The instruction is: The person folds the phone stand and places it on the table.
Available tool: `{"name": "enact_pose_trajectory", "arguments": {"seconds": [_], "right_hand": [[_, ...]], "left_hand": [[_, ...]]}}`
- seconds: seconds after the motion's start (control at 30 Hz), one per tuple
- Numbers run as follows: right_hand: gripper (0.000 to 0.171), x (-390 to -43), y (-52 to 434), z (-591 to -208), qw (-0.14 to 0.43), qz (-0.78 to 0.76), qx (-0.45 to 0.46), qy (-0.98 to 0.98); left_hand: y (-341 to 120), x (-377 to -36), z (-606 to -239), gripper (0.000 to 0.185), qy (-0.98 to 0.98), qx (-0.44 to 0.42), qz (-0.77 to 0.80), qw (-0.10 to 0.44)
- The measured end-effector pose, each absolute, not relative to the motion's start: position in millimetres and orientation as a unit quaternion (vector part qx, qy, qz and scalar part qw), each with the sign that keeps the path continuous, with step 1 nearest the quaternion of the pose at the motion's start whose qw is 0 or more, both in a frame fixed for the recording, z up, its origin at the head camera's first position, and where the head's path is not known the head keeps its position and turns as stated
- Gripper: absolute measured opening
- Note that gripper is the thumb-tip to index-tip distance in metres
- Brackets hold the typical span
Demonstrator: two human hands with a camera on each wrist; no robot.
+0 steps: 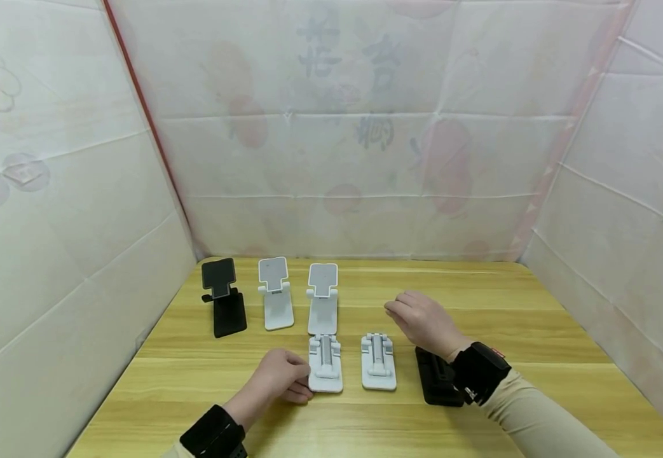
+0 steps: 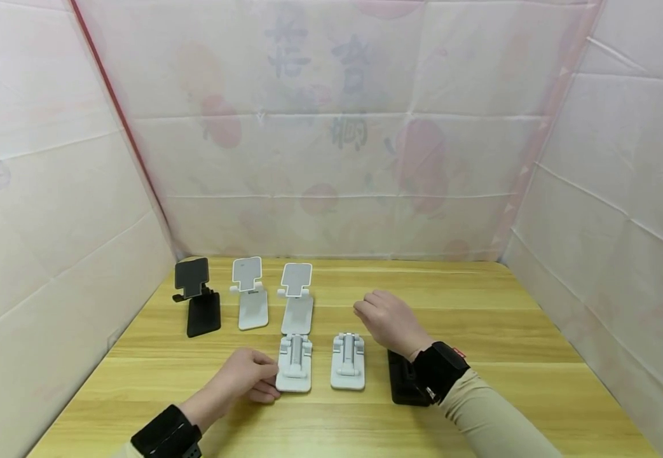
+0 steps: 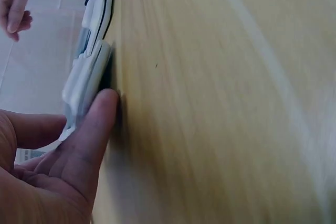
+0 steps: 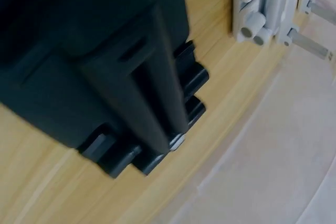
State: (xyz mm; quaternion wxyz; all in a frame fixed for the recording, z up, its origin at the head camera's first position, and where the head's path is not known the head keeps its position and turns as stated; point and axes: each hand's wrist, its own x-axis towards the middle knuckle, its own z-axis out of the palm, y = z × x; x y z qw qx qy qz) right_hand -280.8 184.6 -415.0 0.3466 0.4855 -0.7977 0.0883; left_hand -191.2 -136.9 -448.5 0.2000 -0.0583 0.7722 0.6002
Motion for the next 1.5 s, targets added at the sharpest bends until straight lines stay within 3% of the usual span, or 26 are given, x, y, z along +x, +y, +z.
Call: {"name": "enact_pose_trajectory", "arguments": {"seconds": [0.23, 0.6, 0.83, 1.17, 1.5], "right_hand": [[0.020, -279, 206, -422, 0.292, 0.089, 0.428, -0.851], [0.033, -279, 260, -439, 0.133, 0.097, 0.256, -0.953], [0.042, -280, 290, -452, 0.103, 0.091, 0.210, -0.968], [0.051, -283, 318, -473, 0.040, 0.093, 0.174, -0.980], [0.055, -280, 325, -480, 0.019, 0.103, 0.160, -0.982]], "left_hand": [[-147, -193, -442, 0.029, 0.801, -0.088, 0.573, 0.151], [-198, -214, -431, 0.057, 0.762, -0.132, 0.631, 0.060], [-240, -225, -423, 0.087, 0.752, -0.147, 0.642, 0.024], [-265, -239, -422, 0.087, 0.731, -0.180, 0.658, 0.011], [-267, -254, -416, 0.085, 0.698, -0.166, 0.697, 0.014]]}}
